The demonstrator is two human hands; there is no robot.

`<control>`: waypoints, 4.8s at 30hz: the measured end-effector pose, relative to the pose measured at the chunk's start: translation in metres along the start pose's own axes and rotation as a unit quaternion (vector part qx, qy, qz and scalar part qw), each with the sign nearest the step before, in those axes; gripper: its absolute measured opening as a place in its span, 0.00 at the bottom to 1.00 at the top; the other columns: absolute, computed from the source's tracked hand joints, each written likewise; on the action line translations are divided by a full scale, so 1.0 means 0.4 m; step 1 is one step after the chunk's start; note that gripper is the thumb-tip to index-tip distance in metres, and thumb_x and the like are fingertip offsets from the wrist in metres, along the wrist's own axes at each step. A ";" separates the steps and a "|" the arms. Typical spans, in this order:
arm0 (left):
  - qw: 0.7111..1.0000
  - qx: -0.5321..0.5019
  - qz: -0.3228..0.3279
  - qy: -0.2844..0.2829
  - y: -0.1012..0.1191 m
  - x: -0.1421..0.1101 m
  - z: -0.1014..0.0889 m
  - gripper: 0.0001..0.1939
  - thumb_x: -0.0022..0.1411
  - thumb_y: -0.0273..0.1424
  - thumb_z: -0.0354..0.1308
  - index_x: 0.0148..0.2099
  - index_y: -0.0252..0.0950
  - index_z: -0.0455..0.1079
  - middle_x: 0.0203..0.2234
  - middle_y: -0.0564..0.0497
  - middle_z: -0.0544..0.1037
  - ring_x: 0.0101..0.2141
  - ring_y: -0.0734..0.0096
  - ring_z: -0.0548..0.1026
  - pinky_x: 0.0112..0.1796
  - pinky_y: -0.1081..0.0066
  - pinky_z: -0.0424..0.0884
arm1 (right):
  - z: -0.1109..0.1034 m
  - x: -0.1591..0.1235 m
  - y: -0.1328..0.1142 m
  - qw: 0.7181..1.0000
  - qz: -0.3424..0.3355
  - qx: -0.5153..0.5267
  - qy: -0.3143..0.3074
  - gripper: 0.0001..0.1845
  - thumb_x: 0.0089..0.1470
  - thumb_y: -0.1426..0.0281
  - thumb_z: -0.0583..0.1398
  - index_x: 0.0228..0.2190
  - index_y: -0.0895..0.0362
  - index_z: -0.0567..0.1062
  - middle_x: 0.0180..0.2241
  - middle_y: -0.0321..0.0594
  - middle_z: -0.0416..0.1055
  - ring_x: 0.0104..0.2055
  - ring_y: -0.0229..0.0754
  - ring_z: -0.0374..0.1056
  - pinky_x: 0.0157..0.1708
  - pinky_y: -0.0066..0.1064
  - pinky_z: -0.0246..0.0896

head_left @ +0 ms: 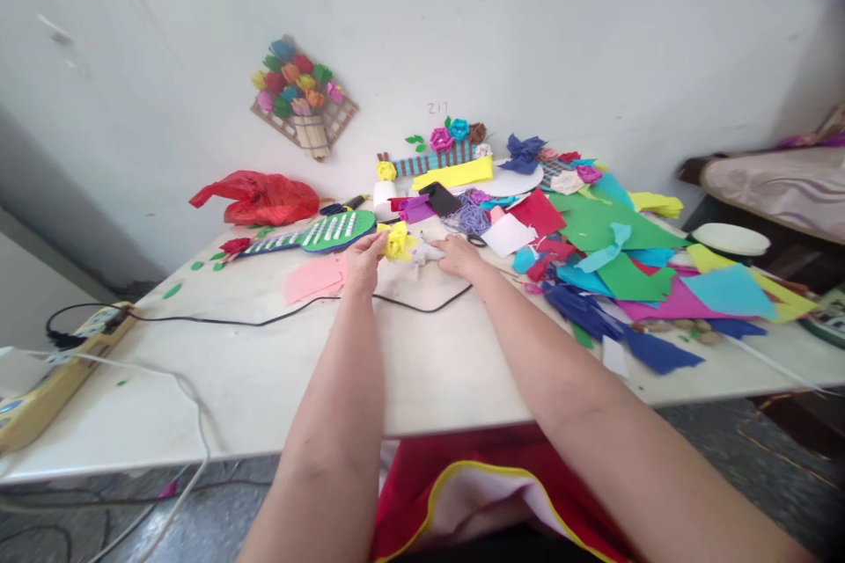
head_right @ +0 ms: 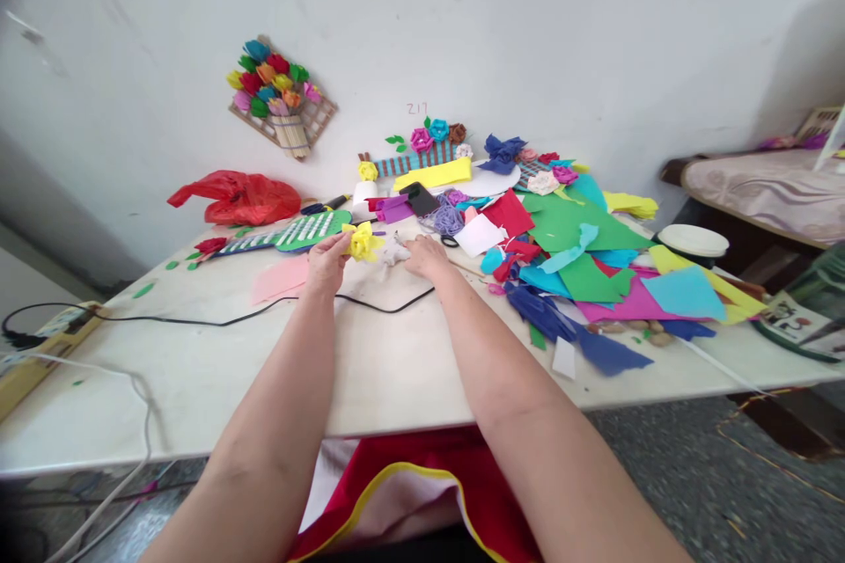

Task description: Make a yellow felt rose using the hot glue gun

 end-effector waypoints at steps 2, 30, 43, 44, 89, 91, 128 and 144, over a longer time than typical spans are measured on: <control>1.000 0.004 -0.001 0.001 0.000 -0.001 -0.001 0.18 0.37 0.41 0.74 0.30 0.35 0.79 0.23 0.51 0.78 0.30 0.68 0.76 0.33 0.70 0.69 | -0.004 0.000 0.003 1.000 0.007 0.004 0.011 0.30 0.55 0.69 0.55 0.60 0.52 0.70 0.58 0.49 0.68 0.61 0.54 0.62 0.55 0.39 0.59; 0.987 -0.091 -0.107 0.083 -0.050 0.012 -0.015 0.06 0.43 0.25 0.67 0.28 0.34 0.76 0.27 0.48 0.81 0.33 0.65 0.79 0.35 0.69 0.77 | -0.057 0.018 -0.027 0.948 0.054 0.288 0.125 0.18 0.53 0.67 0.57 0.43 0.54 0.82 0.46 0.40 0.80 0.50 0.44 0.72 0.49 0.32 0.62; 0.970 -0.114 -0.163 0.142 -0.047 -0.005 -0.009 0.04 0.50 0.22 0.63 0.31 0.34 0.73 0.27 0.49 0.79 0.33 0.65 0.79 0.35 0.67 0.78 | -0.026 0.019 -0.069 0.872 0.029 0.487 0.030 0.11 0.51 0.68 0.63 0.21 0.60 0.76 0.21 0.38 0.74 0.22 0.34 0.64 0.22 0.24 0.58; 0.968 -0.120 -0.168 0.141 -0.046 -0.007 -0.006 0.04 0.51 0.21 0.63 0.31 0.34 0.73 0.27 0.49 0.79 0.31 0.67 0.79 0.34 0.69 0.78 | -0.025 0.014 -0.078 0.862 0.029 0.505 0.013 0.10 0.51 0.70 0.63 0.21 0.60 0.75 0.19 0.37 0.73 0.21 0.33 0.64 0.21 0.23 0.57; 0.995 -0.078 -0.065 0.011 -0.010 -0.004 0.030 0.16 0.36 0.33 0.73 0.30 0.33 0.78 0.24 0.49 0.79 0.38 0.57 0.80 0.39 0.64 0.75 | -0.035 -0.016 -0.088 0.825 0.103 0.555 0.026 0.04 0.48 0.78 0.61 0.24 0.59 0.73 0.17 0.31 0.70 0.17 0.30 0.59 0.17 0.22 0.48; 0.995 -0.081 -0.058 0.002 -0.001 -0.009 0.037 0.17 0.35 0.34 0.75 0.30 0.33 0.78 0.23 0.49 0.79 0.38 0.57 0.80 0.39 0.65 0.75 | -0.033 -0.015 -0.085 0.822 0.103 0.559 0.026 0.03 0.48 0.77 0.61 0.25 0.59 0.74 0.18 0.31 0.71 0.17 0.30 0.59 0.16 0.22 0.47; 0.995 -0.051 -0.085 0.028 -0.012 -0.015 0.020 0.17 0.36 0.34 0.74 0.31 0.34 0.78 0.27 0.49 0.80 0.36 0.62 0.79 0.34 0.70 0.72 | -0.008 0.011 -0.063 0.781 0.087 0.616 0.059 0.07 0.48 0.79 0.62 0.23 0.59 0.73 0.16 0.29 0.67 0.18 0.29 0.59 0.18 0.21 0.51; 0.995 -0.059 -0.084 0.021 -0.008 -0.015 0.027 0.16 0.36 0.33 0.74 0.30 0.34 0.78 0.25 0.49 0.79 0.37 0.59 0.80 0.37 0.66 0.74 | -0.022 0.000 -0.066 0.777 0.097 0.618 0.069 0.05 0.47 0.80 0.61 0.24 0.60 0.74 0.17 0.30 0.67 0.18 0.29 0.59 0.18 0.21 0.52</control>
Point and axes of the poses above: each hand's wrist, its own x-axis towards the middle knuckle, its own z-axis out of the palm, y = z × x, the point moved 6 cm from there along x, towards the middle knuckle
